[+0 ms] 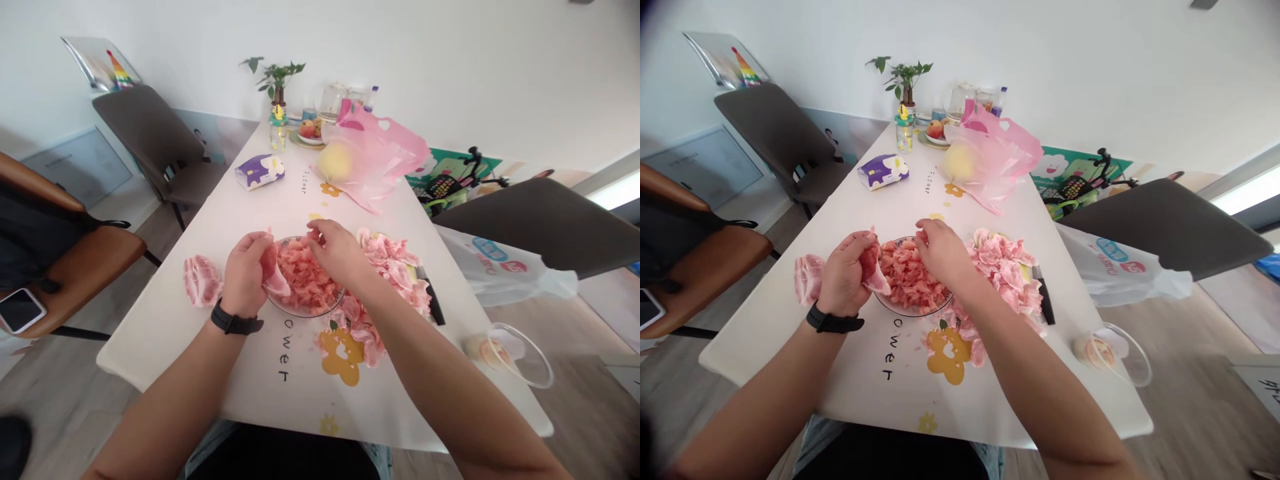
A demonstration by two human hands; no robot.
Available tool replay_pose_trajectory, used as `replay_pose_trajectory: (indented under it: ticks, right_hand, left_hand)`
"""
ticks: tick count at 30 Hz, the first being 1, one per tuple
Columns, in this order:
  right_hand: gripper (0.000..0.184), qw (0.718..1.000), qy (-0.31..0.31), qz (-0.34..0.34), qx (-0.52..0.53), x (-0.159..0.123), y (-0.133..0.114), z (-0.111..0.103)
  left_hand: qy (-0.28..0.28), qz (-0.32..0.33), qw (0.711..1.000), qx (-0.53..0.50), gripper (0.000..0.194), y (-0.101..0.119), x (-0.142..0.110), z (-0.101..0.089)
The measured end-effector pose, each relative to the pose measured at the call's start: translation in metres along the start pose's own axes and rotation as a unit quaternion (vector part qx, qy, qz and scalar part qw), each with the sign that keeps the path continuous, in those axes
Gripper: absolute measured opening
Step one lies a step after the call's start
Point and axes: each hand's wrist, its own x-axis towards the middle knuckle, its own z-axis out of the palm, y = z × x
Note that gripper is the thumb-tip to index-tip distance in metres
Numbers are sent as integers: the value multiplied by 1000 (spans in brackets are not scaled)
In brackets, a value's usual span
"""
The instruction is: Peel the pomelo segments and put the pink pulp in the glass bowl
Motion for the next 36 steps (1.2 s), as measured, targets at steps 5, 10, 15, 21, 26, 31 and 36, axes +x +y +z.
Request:
replay_pose_trajectory:
  ticks: [5,10,15,21,26,31,36]
  right_hand:
    - [22,990,-125,-37,-50,33,4,6]
    - [26,992,-114,-41,-28,31,-3,-5]
    - [25,974,-95,25,205,6,-21,-20]
    - [13,947,-73,105,293,-23,-23,-24]
    - [16,904,-81,153,391,-44,-16,-24]
    - [18,888,-70,167,423,-65,-16,-18]
    - [25,852,-61,220,470,-81,-27,-14]
  left_hand:
    - [-13,-5,1000,24,19,-5,1,-2]
    - [-41,0,998,58,11,-7,-3,0]
    - [-77,-5,990,119,14,-14,-9,1]
    - [-89,-15,986,139,11,-20,-14,1]
    - [-90,-21,985,143,11,-16,-22,4]
    - [-91,-41,990,96,10,-17,-25,7]
    - [-93,-30,990,99,11,-20,-27,7]
